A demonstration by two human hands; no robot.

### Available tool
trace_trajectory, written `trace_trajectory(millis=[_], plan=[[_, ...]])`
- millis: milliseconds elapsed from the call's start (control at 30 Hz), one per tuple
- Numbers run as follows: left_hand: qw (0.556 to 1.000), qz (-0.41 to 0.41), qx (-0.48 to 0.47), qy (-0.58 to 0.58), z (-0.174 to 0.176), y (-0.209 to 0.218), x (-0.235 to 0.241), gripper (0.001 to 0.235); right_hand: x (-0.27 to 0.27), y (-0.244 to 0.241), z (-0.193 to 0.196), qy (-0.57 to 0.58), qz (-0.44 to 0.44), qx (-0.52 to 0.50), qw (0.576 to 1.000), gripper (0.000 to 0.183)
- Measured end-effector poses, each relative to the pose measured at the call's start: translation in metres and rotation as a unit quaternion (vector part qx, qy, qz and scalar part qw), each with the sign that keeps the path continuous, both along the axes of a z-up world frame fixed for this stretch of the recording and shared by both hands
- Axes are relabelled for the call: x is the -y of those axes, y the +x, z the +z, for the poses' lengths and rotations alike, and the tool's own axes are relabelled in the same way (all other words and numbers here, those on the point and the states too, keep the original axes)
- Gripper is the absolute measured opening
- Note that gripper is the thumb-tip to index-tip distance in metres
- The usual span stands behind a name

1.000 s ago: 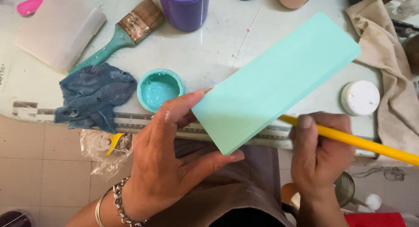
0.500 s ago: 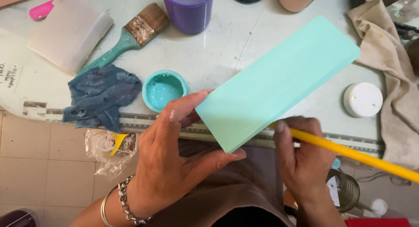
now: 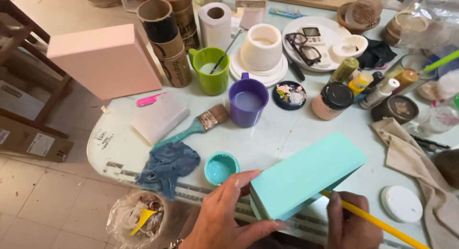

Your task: Painting a small wooden box with teal paint using a paintbrush

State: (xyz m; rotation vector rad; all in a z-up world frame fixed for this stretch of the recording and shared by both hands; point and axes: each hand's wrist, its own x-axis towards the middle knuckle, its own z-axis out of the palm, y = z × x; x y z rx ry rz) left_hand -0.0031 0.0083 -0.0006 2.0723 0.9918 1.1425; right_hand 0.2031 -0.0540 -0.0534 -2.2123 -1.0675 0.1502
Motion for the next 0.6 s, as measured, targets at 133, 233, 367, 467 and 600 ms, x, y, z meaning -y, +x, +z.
trace_trajectory(millis=[133,233,367,467,600], plan=[[1.0,-0.01,0.01,0.009,-0.003,-0.001,-0.001,0.068,0.007,-0.008,0.017,0.128,-0.007,-0.06,0.99,0.015],[1.0,-0.001,0.018,-0.012,-0.005,0.0,0.0,0.068,0.012,-0.013,0.015,0.167,-0.008,-0.252,0.953,0.015],[1.0,-0.008,0.02,0.009,-0.006,0.0,-0.001,0.068,0.028,-0.005,-0.041,0.196,0.052,-0.297,0.933,0.018],[1.0,-0.007,0.024,0.0,-0.004,0.0,-0.001,0.067,0.031,0.001,-0.063,0.104,0.049,-0.189,0.975,0.017],[1.0,-0.004,0.018,-0.007,-0.005,-0.001,0.0,0.068,0.023,0.009,-0.024,0.12,-0.005,-0.139,0.983,0.015]])
